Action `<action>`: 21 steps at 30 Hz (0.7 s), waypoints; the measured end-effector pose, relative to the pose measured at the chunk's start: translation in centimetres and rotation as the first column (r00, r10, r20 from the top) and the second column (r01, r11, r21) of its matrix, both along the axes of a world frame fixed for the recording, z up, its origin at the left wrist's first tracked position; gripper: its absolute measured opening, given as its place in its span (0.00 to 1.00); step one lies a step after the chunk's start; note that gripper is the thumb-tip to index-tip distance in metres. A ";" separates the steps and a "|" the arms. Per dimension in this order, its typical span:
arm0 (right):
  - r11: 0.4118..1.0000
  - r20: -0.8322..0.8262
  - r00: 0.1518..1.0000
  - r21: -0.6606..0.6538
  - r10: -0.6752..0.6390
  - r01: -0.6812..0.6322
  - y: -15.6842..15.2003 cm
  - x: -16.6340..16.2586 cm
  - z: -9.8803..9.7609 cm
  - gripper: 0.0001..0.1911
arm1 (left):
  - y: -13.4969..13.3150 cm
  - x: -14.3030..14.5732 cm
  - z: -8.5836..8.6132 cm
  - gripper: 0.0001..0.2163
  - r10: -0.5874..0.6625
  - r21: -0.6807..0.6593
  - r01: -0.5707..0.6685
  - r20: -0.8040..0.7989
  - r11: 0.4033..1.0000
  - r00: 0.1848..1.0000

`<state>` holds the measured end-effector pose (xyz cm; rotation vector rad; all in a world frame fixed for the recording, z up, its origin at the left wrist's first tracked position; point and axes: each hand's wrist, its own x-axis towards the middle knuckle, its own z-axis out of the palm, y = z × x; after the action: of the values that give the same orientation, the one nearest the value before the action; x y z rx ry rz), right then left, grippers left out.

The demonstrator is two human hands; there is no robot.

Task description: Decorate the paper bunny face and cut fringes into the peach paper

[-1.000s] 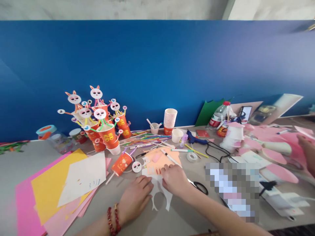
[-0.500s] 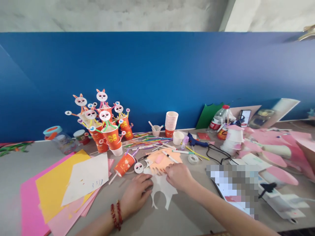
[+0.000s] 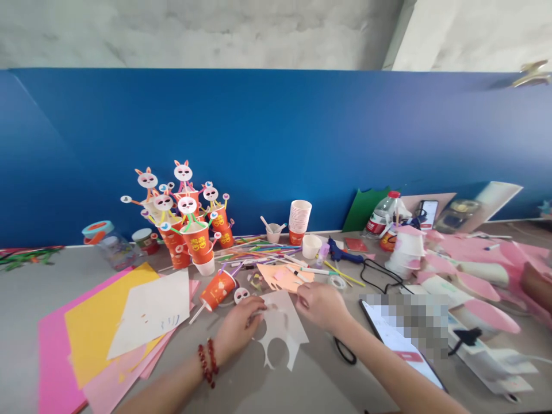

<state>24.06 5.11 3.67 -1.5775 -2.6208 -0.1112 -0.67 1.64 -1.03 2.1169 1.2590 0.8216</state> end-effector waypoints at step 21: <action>0.921 -0.417 0.845 0.331 0.336 -0.203 -3.6 -2.1 -3.0 0.06 | -1.4 1.5 1.2 0.29 0.244 -0.495 0.180 0.673 0.850 0.698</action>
<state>22.01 1.55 0.67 -0.9755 -2.2902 -0.0619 0.87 0.27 0.19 1.1256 0.9267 1.0322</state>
